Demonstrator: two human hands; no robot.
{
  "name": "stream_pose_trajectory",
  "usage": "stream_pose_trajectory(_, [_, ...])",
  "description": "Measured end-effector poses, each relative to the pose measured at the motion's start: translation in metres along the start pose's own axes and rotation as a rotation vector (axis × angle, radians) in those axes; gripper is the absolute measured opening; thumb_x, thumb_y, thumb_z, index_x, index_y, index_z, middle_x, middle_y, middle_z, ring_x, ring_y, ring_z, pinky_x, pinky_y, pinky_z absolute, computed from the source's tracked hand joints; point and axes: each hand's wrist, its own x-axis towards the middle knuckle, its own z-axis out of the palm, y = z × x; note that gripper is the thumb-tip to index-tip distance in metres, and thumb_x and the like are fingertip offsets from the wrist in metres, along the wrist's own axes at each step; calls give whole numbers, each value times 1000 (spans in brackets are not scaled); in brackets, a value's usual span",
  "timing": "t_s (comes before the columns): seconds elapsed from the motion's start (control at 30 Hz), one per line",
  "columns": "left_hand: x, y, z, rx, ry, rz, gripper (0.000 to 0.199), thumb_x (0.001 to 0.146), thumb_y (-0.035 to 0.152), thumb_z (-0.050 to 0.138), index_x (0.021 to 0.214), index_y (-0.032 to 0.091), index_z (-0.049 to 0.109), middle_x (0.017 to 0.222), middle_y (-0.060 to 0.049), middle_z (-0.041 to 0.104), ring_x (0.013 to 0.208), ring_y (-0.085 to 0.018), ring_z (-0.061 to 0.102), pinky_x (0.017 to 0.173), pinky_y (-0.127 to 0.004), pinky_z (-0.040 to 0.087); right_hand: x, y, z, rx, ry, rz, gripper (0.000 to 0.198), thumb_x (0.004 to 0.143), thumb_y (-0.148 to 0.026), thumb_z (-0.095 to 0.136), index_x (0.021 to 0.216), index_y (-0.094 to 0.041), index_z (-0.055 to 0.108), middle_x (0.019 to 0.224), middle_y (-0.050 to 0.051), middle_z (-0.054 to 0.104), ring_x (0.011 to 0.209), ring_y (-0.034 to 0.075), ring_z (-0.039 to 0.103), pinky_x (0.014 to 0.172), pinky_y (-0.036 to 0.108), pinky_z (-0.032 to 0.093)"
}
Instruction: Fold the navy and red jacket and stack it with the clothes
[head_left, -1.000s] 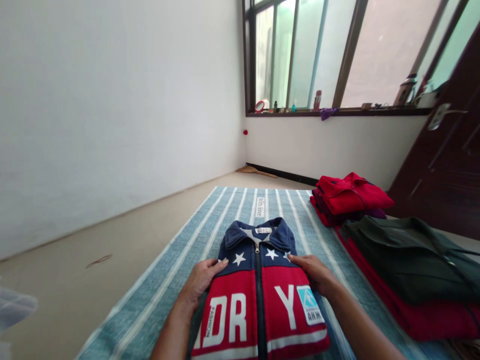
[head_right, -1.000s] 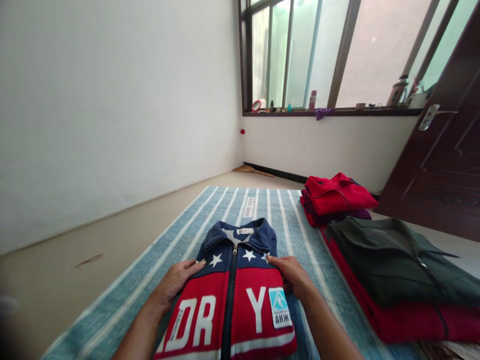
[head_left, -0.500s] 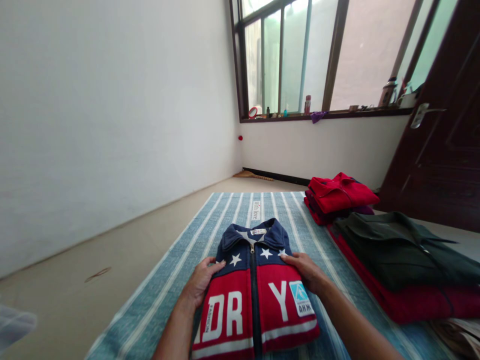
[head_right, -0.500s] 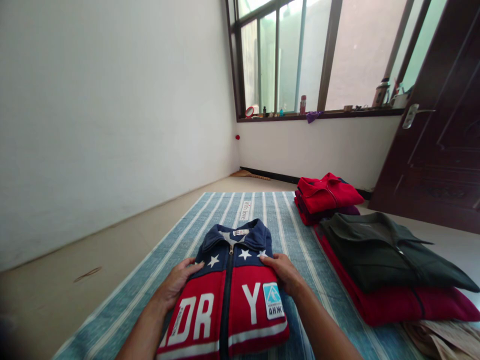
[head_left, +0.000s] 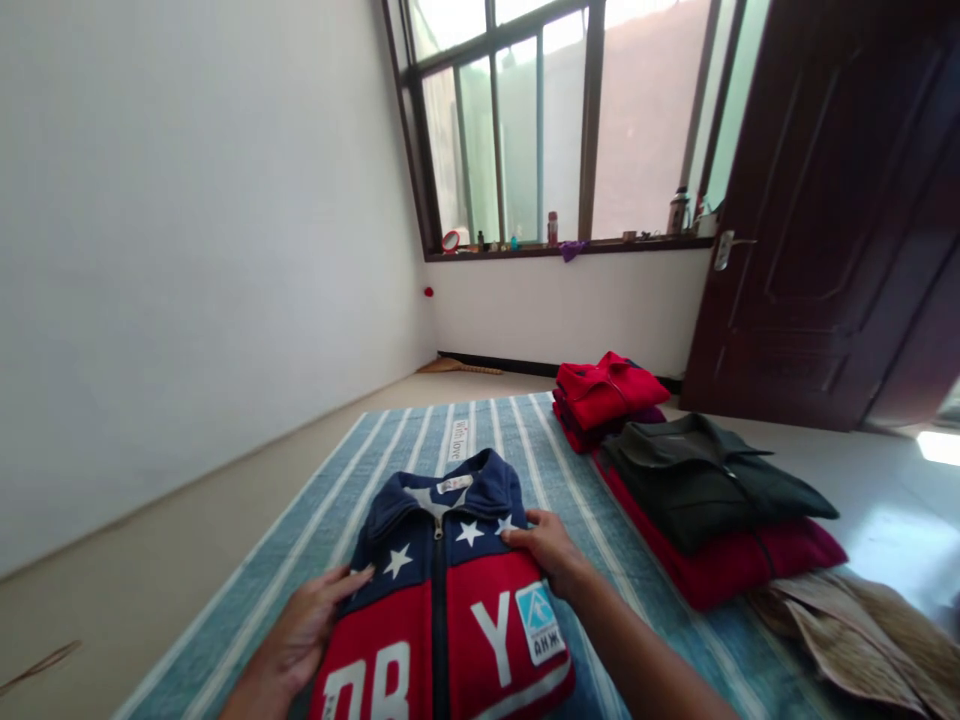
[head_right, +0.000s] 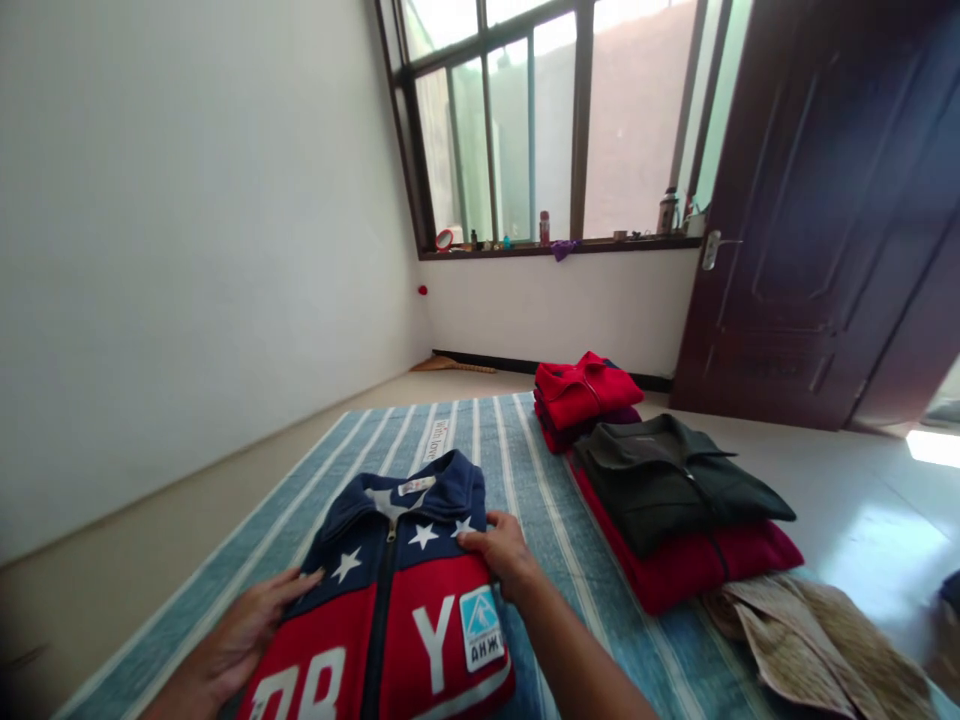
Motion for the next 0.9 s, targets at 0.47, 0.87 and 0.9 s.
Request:
stream_pose_trajectory(0.47, [-46, 33, 86, 21, 99, 24, 52, 74, 1, 62, 121, 24, 57, 68, 1, 74, 51, -25, 68, 45, -35, 59, -41, -90, -49, 17, -43, -227, 40, 51, -25, 82, 85, -11, 66, 73, 3, 70, 66, 18, 66, 68, 29, 52])
stream_pose_trajectory(0.87, [-41, 40, 271, -82, -380, 174, 15, 69, 3, 69, 82, 10, 65, 69, -7, 71, 53, -19, 67, 50, -31, 59, -61, -245, -201, -300, 128, -296, 27, 62, -23, 82, 85, -13, 71, 75, 6, 72, 60, 17, 66, 58, 24, 56])
stream_pose_trajectory(0.9, [-39, 39, 288, -88, -388, 164, 15, 69, 3, 69, 81, 10, 65, 67, -7, 71, 53, -19, 67, 51, -31, 59, -63, -256, -215, -319, 161, -293, 27, 63, -23, 83, 84, -12, 71, 74, 6, 72, 59, 17, 66, 58, 25, 56])
